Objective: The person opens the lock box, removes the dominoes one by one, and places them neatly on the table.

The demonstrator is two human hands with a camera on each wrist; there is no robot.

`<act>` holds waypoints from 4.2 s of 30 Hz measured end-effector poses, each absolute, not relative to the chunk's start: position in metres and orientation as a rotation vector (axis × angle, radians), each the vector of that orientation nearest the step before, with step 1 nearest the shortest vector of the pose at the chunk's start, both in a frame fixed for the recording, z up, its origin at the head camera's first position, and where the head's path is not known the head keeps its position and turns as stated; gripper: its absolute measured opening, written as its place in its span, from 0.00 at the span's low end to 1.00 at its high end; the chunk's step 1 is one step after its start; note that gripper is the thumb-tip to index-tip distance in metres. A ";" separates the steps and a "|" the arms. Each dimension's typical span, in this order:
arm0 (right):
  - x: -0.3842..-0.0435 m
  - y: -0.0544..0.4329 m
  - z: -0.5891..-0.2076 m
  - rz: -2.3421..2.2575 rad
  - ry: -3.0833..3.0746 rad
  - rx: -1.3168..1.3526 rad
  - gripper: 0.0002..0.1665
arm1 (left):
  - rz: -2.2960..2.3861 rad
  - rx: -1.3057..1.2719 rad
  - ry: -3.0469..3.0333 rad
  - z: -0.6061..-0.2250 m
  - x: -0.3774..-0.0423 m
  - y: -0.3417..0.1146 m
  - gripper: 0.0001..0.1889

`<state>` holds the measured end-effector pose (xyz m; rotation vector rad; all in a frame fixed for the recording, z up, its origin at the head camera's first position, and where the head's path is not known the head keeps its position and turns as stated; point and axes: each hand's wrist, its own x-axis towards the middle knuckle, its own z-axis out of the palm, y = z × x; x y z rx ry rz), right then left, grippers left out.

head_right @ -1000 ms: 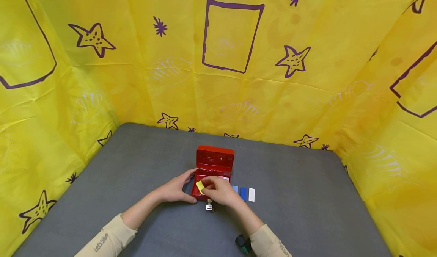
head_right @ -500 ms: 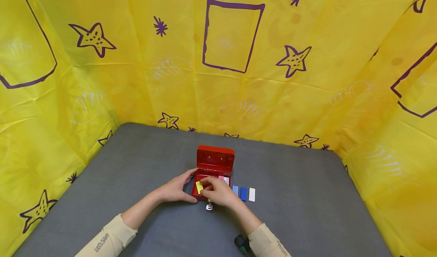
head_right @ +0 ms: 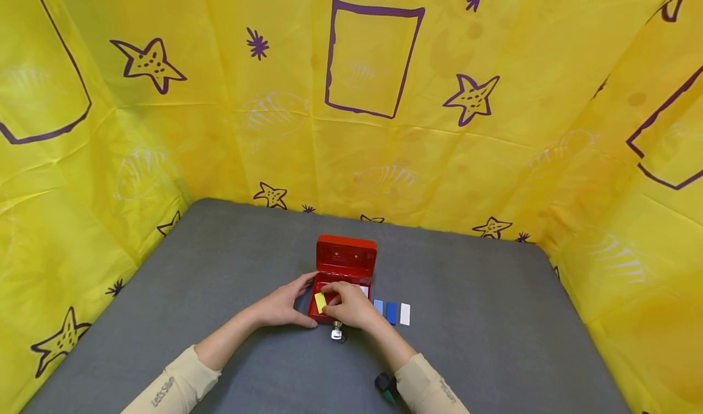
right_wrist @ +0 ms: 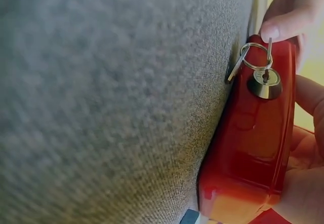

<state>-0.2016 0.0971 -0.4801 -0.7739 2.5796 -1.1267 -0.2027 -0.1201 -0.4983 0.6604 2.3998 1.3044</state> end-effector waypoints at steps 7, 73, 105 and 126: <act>-0.207 0.094 -0.481 -1.067 2.624 -0.823 0.25 | 1.309 0.671 2.403 -0.500 -0.204 -0.120 0.53; -0.195 0.131 -0.480 -1.322 2.615 -0.639 0.25 | 1.315 0.617 2.392 -0.500 -0.200 -0.118 0.53; -0.187 0.170 -0.478 -1.593 2.416 -0.446 0.26 | 1.295 0.592 2.412 -0.498 -0.200 -0.117 0.52; -0.181 0.211 -0.478 -1.545 2.468 -0.360 0.27 | 1.290 0.576 2.413 -0.497 -0.201 -0.117 0.53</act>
